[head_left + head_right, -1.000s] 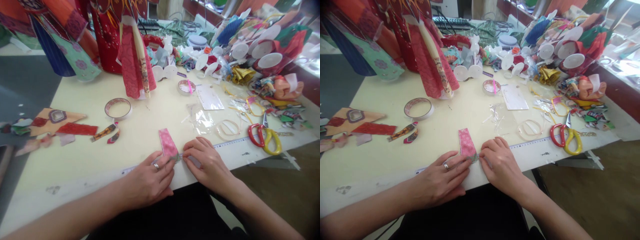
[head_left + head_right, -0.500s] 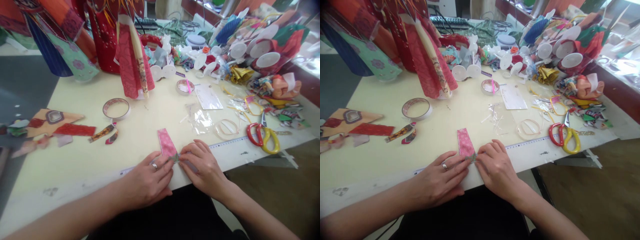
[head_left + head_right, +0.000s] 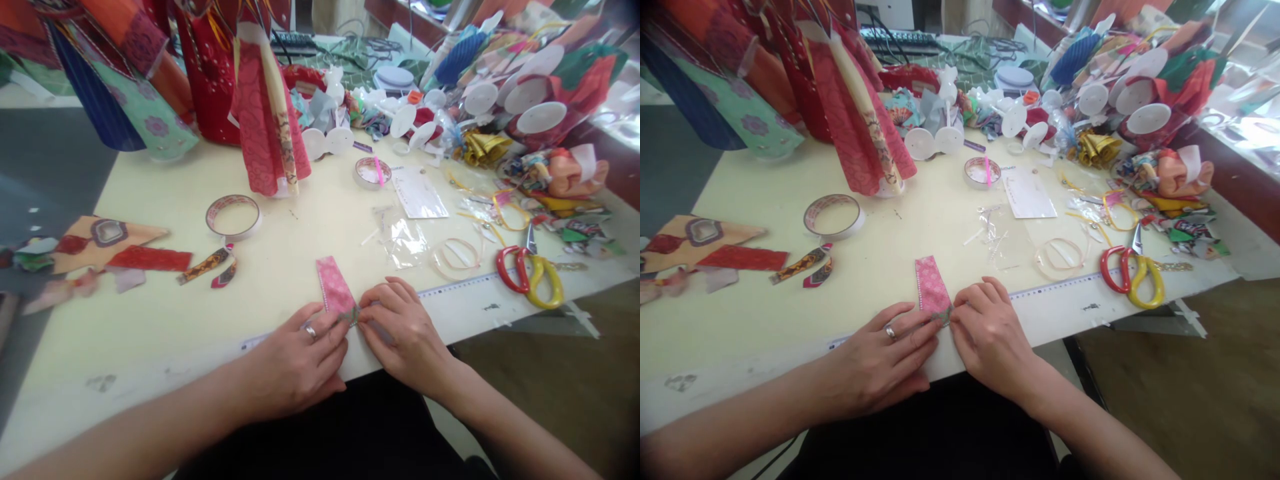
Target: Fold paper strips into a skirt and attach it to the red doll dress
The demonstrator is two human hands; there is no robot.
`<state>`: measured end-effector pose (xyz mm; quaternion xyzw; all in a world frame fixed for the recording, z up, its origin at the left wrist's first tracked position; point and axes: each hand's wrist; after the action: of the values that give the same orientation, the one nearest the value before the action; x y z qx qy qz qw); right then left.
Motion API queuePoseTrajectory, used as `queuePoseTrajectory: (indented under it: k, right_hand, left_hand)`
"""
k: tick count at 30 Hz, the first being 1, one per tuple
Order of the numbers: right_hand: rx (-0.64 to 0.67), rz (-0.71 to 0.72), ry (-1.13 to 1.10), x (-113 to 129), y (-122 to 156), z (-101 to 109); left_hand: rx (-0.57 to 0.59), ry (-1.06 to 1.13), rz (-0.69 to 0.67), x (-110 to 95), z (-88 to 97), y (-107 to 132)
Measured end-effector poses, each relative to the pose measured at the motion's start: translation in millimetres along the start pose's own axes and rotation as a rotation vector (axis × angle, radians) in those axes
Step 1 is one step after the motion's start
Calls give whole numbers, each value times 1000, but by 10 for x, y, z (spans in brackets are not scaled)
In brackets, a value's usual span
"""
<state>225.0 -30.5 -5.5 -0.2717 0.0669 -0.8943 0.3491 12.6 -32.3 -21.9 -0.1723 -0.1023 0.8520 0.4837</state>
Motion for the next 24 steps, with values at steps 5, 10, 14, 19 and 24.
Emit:
queuePoseTrajectory:
  k: [5, 10, 14, 19, 24]
  right_hand:
    - [28, -13, 31, 10, -29, 0]
    - [34, -16, 62, 15, -60, 5]
    - [47, -18, 81, 23, -81, 11]
    - [62, -31, 104, 25, -97, 19]
    - [78, -31, 120, 22, -107, 25]
  left_hand:
    - [-7, 0, -3, 0, -3, 3]
    - [-22, 0, -7, -3, 0, 0]
    - [-26, -3, -11, -2, 8, -3]
    - [-19, -4, -11, -1, 1, 0]
    - [-10, 1, -10, 2, -12, 4]
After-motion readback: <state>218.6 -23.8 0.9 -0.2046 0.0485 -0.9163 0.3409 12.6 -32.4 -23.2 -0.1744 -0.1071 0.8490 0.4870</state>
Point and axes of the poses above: each hand's wrist, its own y-axis away from the middle knuckle, its own z-axis out of the back of the hand, x = y × z, and after that the axes turned 8 degrees about z, right-handed
